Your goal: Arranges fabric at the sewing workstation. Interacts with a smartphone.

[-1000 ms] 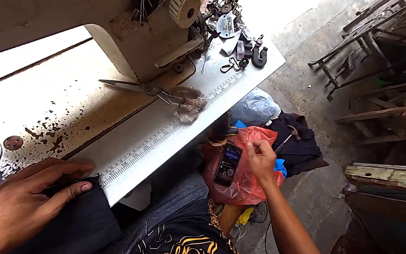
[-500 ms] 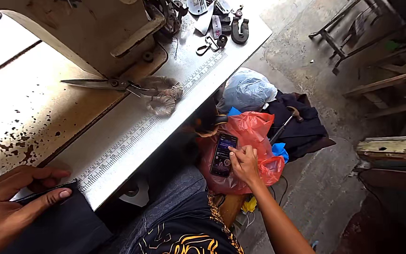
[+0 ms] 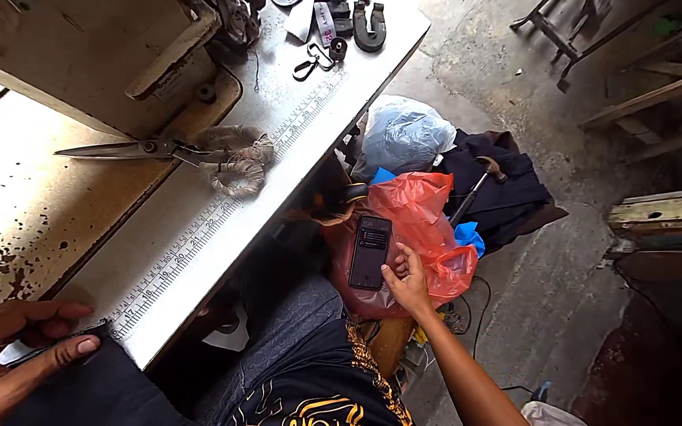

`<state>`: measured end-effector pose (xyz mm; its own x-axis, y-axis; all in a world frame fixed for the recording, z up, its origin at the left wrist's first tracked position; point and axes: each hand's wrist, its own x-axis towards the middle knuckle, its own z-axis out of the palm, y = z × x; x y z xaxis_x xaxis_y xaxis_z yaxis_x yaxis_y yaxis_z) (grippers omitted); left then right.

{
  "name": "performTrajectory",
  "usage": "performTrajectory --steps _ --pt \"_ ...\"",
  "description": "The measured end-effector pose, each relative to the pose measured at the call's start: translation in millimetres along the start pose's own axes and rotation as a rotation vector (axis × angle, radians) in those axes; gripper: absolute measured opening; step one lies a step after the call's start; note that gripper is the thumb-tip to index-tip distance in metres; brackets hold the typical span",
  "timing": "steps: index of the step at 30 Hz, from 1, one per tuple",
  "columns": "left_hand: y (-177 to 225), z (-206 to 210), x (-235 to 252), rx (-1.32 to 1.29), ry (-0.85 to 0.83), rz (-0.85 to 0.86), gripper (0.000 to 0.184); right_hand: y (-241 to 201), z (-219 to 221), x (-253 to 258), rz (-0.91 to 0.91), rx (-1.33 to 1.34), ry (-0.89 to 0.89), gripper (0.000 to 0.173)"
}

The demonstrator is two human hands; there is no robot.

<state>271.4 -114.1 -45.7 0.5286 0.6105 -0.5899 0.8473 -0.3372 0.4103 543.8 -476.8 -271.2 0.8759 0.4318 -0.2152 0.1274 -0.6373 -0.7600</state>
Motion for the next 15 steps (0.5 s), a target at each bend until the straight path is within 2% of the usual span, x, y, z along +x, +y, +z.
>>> performTrajectory --steps 3,5,7,10,15 --pt "16.9 -1.6 -4.3 0.004 -0.017 -0.012 0.036 -3.4 0.2 2.1 0.107 0.024 -0.08 0.076" --pt "35.0 -2.6 -7.4 0.011 -0.032 -0.035 0.035 -2.6 0.2 2.8 0.114 0.006 -0.114 0.083" --pt "36.7 -2.5 -6.1 0.0 -0.039 -0.019 0.035 -2.7 -0.1 2.8 0.12 -0.007 -0.134 0.087" --pt "7.6 -1.0 2.8 -0.021 -0.036 0.103 0.035 -3.8 -0.1 2.6 0.117 -0.016 -0.143 0.095" --pt "47.5 -6.4 -6.4 0.032 -0.077 -0.064 0.037 -5.0 -0.7 1.9 0.113 -0.049 -0.156 0.1"
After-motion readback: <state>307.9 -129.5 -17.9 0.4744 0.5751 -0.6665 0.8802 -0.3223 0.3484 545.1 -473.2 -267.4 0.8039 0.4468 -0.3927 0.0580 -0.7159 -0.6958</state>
